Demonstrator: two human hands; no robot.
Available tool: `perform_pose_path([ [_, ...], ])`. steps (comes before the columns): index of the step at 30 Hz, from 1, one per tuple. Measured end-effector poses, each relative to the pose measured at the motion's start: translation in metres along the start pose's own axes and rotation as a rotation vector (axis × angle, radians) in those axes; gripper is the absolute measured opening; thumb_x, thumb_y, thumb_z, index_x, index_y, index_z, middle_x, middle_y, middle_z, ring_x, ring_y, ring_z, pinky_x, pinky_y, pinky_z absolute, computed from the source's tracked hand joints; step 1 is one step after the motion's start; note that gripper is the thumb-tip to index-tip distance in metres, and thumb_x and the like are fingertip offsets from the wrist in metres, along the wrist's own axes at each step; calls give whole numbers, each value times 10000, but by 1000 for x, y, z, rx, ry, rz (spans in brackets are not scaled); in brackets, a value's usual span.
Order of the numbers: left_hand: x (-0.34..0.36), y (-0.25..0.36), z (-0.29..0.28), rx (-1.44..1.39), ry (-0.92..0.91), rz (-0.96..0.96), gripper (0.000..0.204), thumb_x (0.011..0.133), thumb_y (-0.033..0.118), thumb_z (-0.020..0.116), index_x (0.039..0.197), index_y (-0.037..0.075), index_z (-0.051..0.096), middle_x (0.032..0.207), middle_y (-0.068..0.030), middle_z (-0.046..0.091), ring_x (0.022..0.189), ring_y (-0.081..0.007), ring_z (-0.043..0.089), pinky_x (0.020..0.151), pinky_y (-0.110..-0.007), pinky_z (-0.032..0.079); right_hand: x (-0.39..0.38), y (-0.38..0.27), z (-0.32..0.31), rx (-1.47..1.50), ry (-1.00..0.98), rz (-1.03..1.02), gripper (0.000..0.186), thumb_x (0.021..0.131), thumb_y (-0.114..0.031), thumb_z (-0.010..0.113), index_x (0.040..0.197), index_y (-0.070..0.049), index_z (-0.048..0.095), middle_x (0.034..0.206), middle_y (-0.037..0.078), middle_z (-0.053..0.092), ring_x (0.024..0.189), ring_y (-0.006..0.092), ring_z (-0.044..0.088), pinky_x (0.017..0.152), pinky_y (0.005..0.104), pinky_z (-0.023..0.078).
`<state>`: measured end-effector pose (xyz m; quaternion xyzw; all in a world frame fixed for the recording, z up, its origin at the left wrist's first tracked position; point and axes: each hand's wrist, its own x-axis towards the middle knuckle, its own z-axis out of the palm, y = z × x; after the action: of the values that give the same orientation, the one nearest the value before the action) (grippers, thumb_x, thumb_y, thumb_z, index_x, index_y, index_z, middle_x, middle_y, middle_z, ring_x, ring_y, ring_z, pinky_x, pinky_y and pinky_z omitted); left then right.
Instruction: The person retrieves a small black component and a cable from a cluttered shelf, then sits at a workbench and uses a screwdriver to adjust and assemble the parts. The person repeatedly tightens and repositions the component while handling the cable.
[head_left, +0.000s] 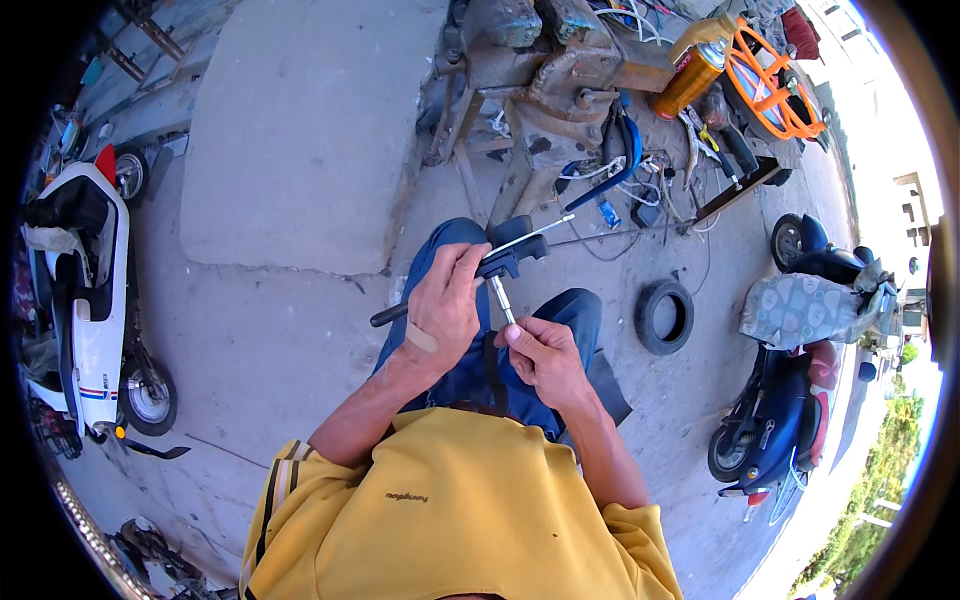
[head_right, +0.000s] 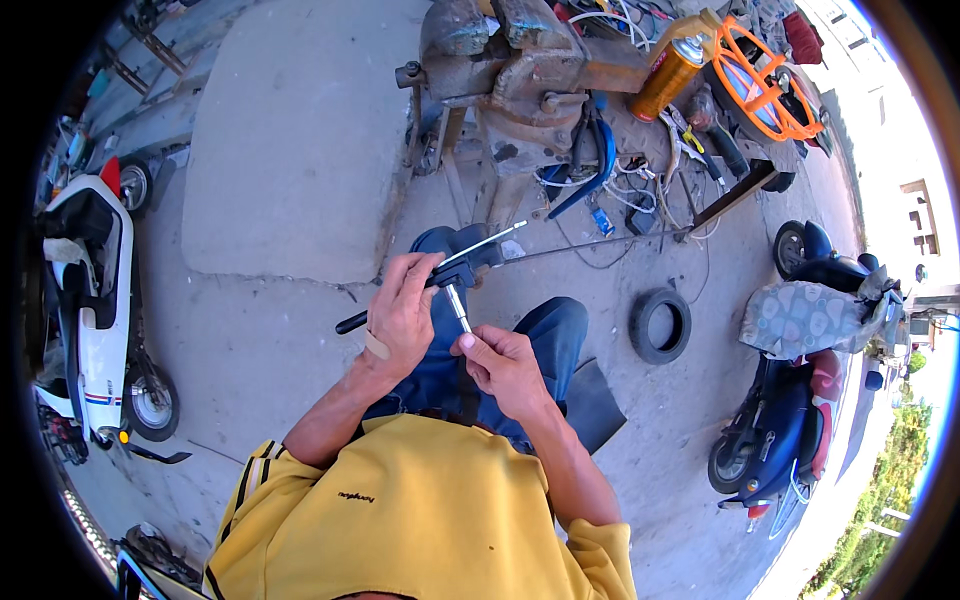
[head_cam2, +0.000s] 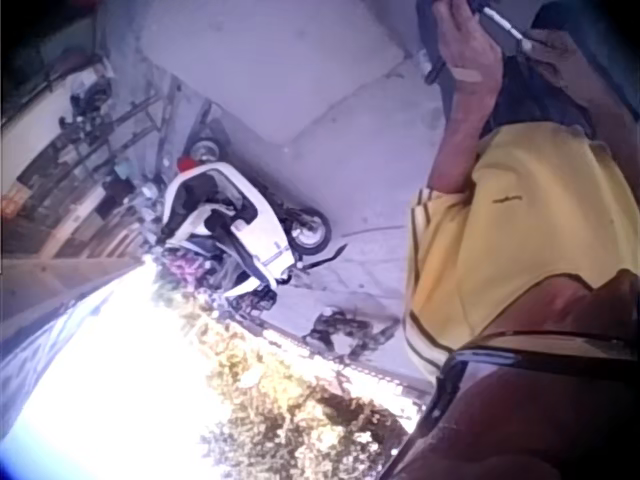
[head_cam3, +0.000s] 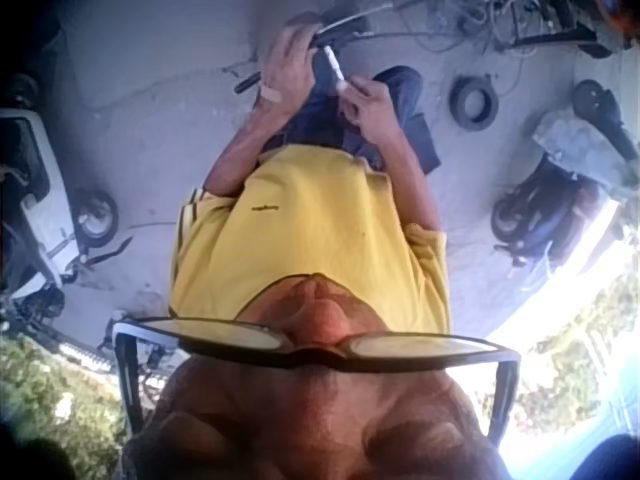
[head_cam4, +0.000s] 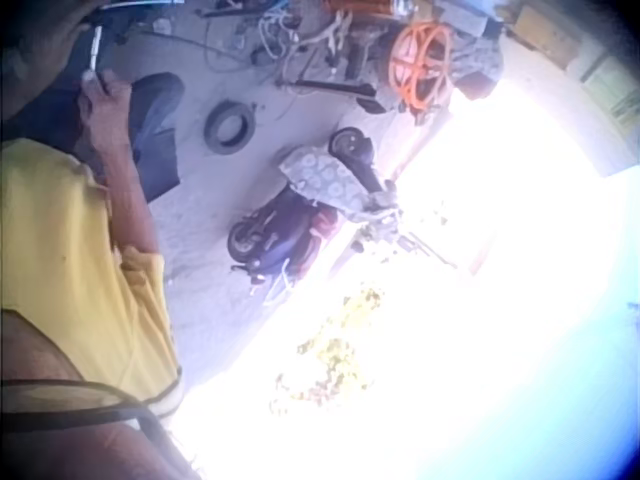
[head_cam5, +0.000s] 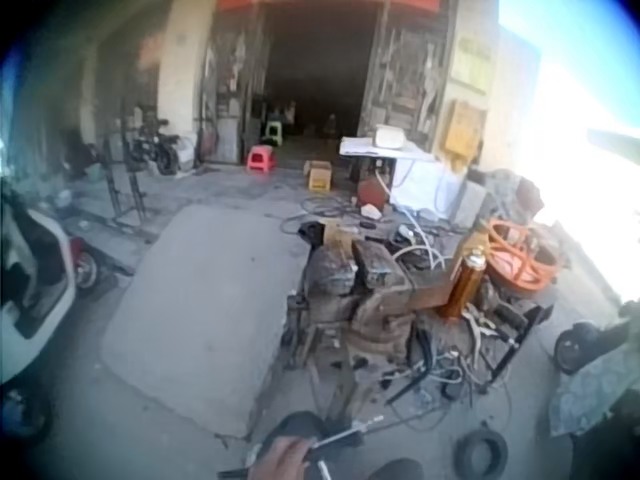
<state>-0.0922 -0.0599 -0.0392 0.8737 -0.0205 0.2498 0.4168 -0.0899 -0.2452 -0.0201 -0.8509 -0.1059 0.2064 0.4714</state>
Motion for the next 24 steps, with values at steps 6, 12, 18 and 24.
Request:
perform_pose_path([
  [6, 5, 4, -3, -37, 57, -21, 424, 886, -85, 629, 1302, -1, 609, 1182, -206, 654, 1026, -410, 669, 835, -442, 553, -2, -8, -1, 14, 52, -154, 172, 1017, -180, 634, 1059, -18, 670, 693, 83, 614, 516, 237, 546, 504, 322, 445],
  [12, 2, 3, -5, -78, 47, -8, 438, 877, -97, 640, 1304, -3, 609, 1181, -210, 668, 1050, -412, 670, 871, -434, 551, -2, 6, -3, 1456, -372, 447, 288, 1077, -283, 554, 1163, -22, 638, 557, -55, 350, 421, 101, 321, 415, 289, 271],
  [18, 9, 5, -3, -97, 99, 27, 464, 858, -112, 650, 1307, -1, 613, 1196, -217, 665, 1043, -407, 675, 874, -432, 557, -5, -1, -1, 976, -110, 131, 277, 1084, -211, 523, 1248, -6, 612, 668, -10, 477, 480, 94, 425, 444, 281, 343],
  [24, 2, 7, 6, -14, 46, 61, 470, 847, -114, 647, 1305, -13, 608, 1215, -220, 661, 1063, -409, 676, 880, -438, 567, -9, 14, 8, -412, 268, -261, 212, 1080, -219, 549, 1119, -20, 612, 671, 68, 587, 472, 143, 547, 433, 323, 435],
])
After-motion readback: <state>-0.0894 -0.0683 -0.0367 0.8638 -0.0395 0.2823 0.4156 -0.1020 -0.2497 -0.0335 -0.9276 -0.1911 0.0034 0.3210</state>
